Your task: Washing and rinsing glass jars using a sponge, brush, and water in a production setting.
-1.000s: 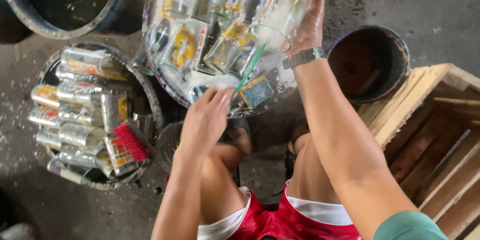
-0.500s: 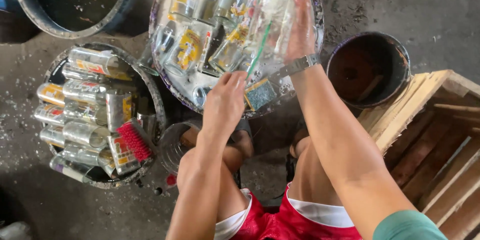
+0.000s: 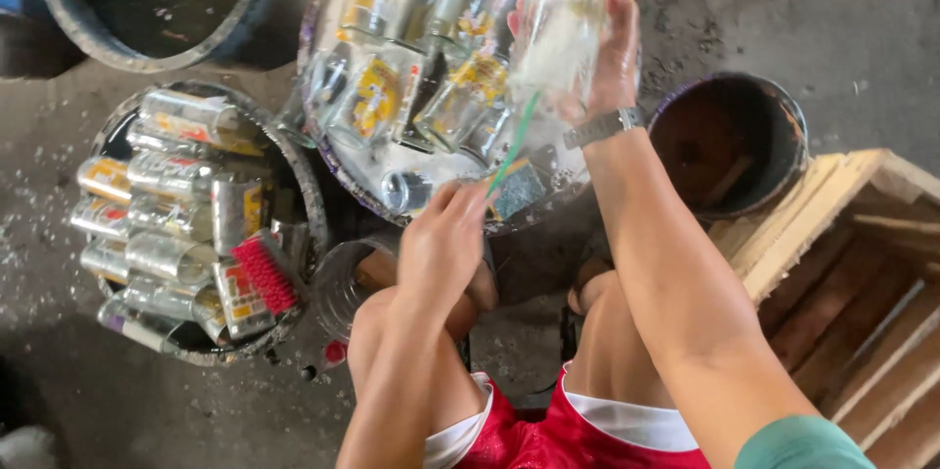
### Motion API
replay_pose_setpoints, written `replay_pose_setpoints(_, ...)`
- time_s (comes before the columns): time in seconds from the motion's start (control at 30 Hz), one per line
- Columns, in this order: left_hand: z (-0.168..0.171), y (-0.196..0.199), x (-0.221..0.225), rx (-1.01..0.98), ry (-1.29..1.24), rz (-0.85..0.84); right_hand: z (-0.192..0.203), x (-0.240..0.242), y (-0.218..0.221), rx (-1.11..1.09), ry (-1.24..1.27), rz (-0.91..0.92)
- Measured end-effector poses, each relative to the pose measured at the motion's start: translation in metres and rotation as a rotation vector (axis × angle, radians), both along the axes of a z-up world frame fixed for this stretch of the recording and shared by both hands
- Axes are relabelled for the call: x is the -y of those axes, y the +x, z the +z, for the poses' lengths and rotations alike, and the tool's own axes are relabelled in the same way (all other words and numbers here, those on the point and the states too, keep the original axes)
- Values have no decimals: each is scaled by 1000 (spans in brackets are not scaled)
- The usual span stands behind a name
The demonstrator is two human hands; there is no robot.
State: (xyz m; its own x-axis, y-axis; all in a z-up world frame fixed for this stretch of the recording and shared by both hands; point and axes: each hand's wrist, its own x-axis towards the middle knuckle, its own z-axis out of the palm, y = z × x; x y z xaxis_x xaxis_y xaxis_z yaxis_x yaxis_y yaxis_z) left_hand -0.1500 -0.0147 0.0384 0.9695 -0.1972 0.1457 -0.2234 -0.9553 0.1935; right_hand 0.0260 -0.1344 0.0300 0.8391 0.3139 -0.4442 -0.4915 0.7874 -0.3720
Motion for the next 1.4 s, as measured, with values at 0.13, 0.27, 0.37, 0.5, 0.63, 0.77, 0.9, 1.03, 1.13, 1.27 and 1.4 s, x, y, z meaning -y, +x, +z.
replay_pose_setpoints(0.13,-12,20,8,-63,-352,92,-1,2,-1,97,116,123)
replay_pose_setpoints(0.27,11,-3,11,0,-70,46,-5,8,1,105,-83,55)
replay_pose_setpoints(0.37,16,-42,11,-215,-368,244,-36,15,12,142,-743,39)
replay_pose_setpoints(0.5,15,-37,12,-243,-381,277,12,7,-1,45,-185,76)
replay_pose_setpoints(0.63,-10,5,19,26,-283,140,-1,1,-2,96,83,125)
replay_pose_setpoints(0.77,-14,26,21,18,-414,206,2,2,-3,169,43,77)
replay_pose_setpoints(0.9,8,-12,18,94,-35,130,-77,16,13,1246,-840,-341)
replay_pose_setpoints(1.03,12,-53,18,-22,-150,228,-21,11,9,-8,-663,-10)
replay_pose_setpoints(1.13,14,-55,21,-13,-209,261,-61,11,20,162,-521,-90)
replay_pose_setpoints(1.27,4,-16,21,120,-171,84,2,1,-5,77,-89,108)
replay_pose_setpoints(1.4,-1,19,29,65,-517,204,-12,2,-1,181,227,148)
